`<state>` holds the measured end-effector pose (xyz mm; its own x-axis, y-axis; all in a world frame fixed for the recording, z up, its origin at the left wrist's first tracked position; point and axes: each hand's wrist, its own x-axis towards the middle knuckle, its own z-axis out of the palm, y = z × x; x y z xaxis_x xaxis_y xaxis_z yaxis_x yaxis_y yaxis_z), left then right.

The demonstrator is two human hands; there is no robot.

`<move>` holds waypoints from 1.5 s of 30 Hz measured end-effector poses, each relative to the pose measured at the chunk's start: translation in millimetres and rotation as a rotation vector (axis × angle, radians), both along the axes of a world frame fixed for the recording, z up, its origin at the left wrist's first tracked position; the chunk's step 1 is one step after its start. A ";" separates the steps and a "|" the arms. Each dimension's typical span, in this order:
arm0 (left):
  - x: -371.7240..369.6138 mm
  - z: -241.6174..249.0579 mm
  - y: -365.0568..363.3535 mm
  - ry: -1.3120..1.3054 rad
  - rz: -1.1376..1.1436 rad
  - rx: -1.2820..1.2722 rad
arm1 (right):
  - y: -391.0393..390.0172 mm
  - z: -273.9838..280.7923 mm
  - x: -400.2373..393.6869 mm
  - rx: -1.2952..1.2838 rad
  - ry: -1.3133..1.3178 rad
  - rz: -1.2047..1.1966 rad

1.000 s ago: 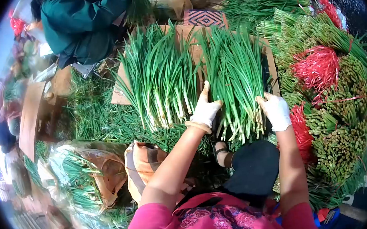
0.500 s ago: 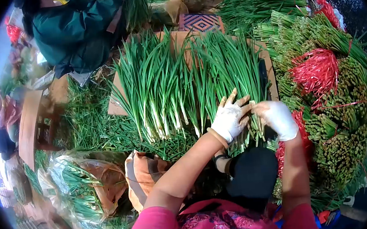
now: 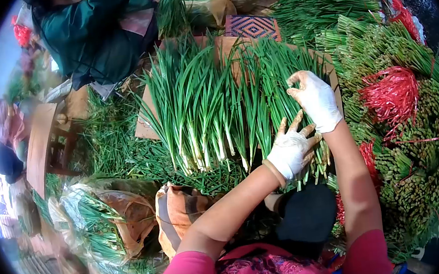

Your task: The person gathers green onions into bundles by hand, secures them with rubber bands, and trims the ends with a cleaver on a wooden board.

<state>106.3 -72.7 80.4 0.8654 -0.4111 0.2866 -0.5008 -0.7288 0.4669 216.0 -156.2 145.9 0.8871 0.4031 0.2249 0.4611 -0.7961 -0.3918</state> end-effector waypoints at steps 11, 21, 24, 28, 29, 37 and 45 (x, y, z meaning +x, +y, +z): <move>3.5 -7.1 -1.4 0.028 -0.065 0.018 | 32.3 -34.1 46.7 -0.373 0.257 0.129; 11.7 18.5 65.9 0.219 0.341 -1.123 | 1.0 56.3 12.2 0.612 0.705 0.301; 28.7 21.8 53.3 0.402 0.192 -1.287 | 10.2 59.3 -6.3 0.549 0.735 0.319; 35.9 33.1 51.0 0.539 0.253 -1.310 | 4.5 66.5 -26.3 0.722 0.700 0.179; 32.2 35.2 51.8 0.583 0.307 -1.306 | -9.0 56.1 -25.8 0.567 0.534 0.111; 23.9 28.3 36.8 0.682 0.241 -1.436 | -18.6 -24.1 -57.6 -0.145 0.169 0.128; -59.6 79.5 87.5 0.518 0.122 -1.430 | -59.7 -22.2 -15.1 0.419 0.887 -0.105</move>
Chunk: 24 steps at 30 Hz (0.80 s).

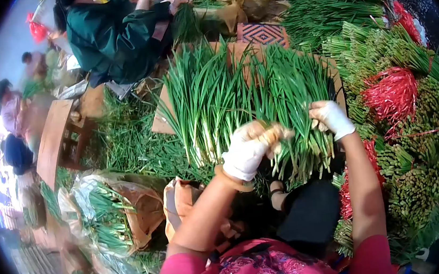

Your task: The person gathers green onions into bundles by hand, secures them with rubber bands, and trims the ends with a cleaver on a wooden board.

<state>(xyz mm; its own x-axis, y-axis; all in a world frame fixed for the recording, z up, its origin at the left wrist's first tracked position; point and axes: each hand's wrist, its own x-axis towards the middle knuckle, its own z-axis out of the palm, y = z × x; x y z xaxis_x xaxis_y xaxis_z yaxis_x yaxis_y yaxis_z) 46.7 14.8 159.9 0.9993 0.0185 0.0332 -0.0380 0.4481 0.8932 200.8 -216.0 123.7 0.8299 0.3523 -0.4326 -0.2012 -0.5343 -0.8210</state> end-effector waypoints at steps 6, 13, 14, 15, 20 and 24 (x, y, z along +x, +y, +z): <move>-55.6 -22.0 41.1 0.303 -0.721 1.642 | -13.9 36.7 10.8 -0.281 -0.577 -0.156; -44.9 -19.1 56.9 -0.116 -0.347 1.536 | 50.7 46.8 -27.3 -0.190 -1.017 0.102; -36.3 -19.4 52.2 -0.212 -0.275 1.563 | 56.6 44.1 -27.3 -0.261 -0.965 0.115; -23.3 -23.5 46.8 -0.255 -0.263 1.527 | 59.4 30.1 -17.8 -0.242 -1.007 0.123; 33.4 -42.5 17.7 -0.248 -0.260 1.437 | 76.4 -2.1 20.4 -0.613 -0.949 0.307; 71.7 -49.6 10.9 -0.140 -0.287 1.526 | 103.6 14.8 24.6 -0.998 -0.527 0.325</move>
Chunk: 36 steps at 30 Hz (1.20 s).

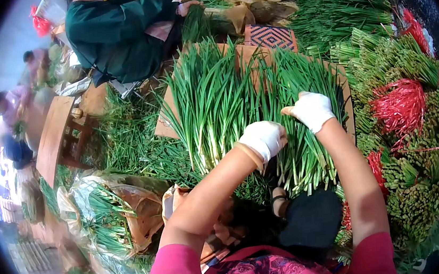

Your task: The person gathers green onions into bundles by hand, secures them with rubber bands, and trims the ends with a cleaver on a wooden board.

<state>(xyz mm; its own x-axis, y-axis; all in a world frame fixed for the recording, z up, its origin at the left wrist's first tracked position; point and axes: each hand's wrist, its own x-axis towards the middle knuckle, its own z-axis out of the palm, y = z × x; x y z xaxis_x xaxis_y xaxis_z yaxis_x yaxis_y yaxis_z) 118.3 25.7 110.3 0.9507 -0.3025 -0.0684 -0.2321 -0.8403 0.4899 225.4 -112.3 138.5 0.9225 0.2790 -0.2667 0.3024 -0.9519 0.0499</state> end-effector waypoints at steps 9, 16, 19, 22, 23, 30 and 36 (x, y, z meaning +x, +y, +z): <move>84.0 -26.0 24.0 0.119 0.232 -0.409 | -48.4 -52.0 -0.4 0.528 -0.201 -0.059; 153.1 -43.3 23.2 -0.003 0.385 -0.606 | -52.7 -74.6 -4.9 0.674 -0.406 0.052; 170.3 -44.2 18.5 -0.321 0.119 -0.155 | -52.1 -75.4 -3.7 0.704 -0.413 0.056; 176.7 -40.3 9.0 -0.246 0.048 0.038 | -53.0 -71.5 -4.7 0.693 -0.389 0.049; 175.3 -39.9 8.0 -0.360 -0.016 0.055 | -52.2 -69.4 -4.3 0.687 -0.371 0.033; 189.0 -26.0 15.6 -0.410 -0.205 0.268 | -55.6 -66.9 -4.8 0.734 -0.356 0.031; 181.1 2.9 22.4 -0.728 -0.275 0.347 | -63.1 -30.9 -2.8 1.007 -0.338 0.005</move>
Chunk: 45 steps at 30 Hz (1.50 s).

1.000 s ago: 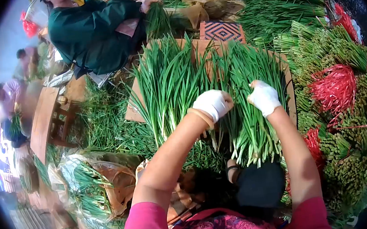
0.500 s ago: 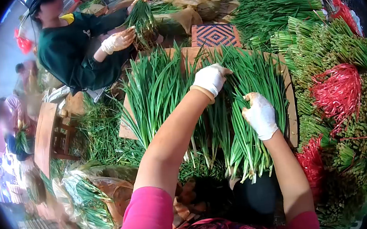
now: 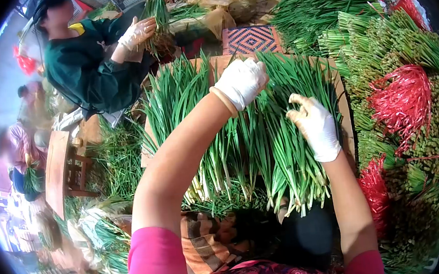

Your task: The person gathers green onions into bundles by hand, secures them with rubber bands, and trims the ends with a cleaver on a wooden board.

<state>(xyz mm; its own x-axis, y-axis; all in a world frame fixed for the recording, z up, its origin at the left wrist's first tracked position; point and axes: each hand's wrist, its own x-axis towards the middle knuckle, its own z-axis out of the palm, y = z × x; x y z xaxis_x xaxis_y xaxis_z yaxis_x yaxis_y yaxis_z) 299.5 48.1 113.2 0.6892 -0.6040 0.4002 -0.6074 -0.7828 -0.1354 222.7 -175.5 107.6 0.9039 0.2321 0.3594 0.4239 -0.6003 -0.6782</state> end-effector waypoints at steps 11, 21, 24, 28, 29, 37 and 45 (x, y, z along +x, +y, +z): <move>-60.6 61.0 -19.9 0.046 -0.111 -0.438 | 13.4 1.0 8.0 -0.027 0.051 0.065; -86.7 34.0 -46.3 0.653 -0.147 -1.270 | 15.1 13.6 -4.6 -0.018 0.253 0.121; -95.6 35.9 -60.2 1.174 -0.061 -1.603 | 23.5 -13.3 -1.5 0.989 0.779 0.247; -109.3 31.6 -58.0 1.348 -0.201 -2.025 | 6.8 -17.3 2.6 -0.053 -0.091 0.099; -121.3 44.5 -51.2 1.302 -0.204 -1.963 | -2.6 -24.5 8.4 -0.140 -0.033 0.071; -253.9 128.4 109.8 1.304 0.430 -0.806 | -54.1 28.1 11.8 -0.043 0.416 -0.193; -331.7 38.1 224.6 1.395 0.773 0.924 | 6.5 49.6 -48.8 -0.453 -0.004 0.207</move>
<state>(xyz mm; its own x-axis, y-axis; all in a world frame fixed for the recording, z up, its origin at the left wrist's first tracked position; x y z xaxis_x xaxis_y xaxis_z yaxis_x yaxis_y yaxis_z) -32.2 272.6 151.3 0.3859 0.3020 -0.8717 -0.2259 -0.8852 -0.4067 173.8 -168.9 157.2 0.8208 0.5406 0.1844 0.5677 -0.7369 -0.3669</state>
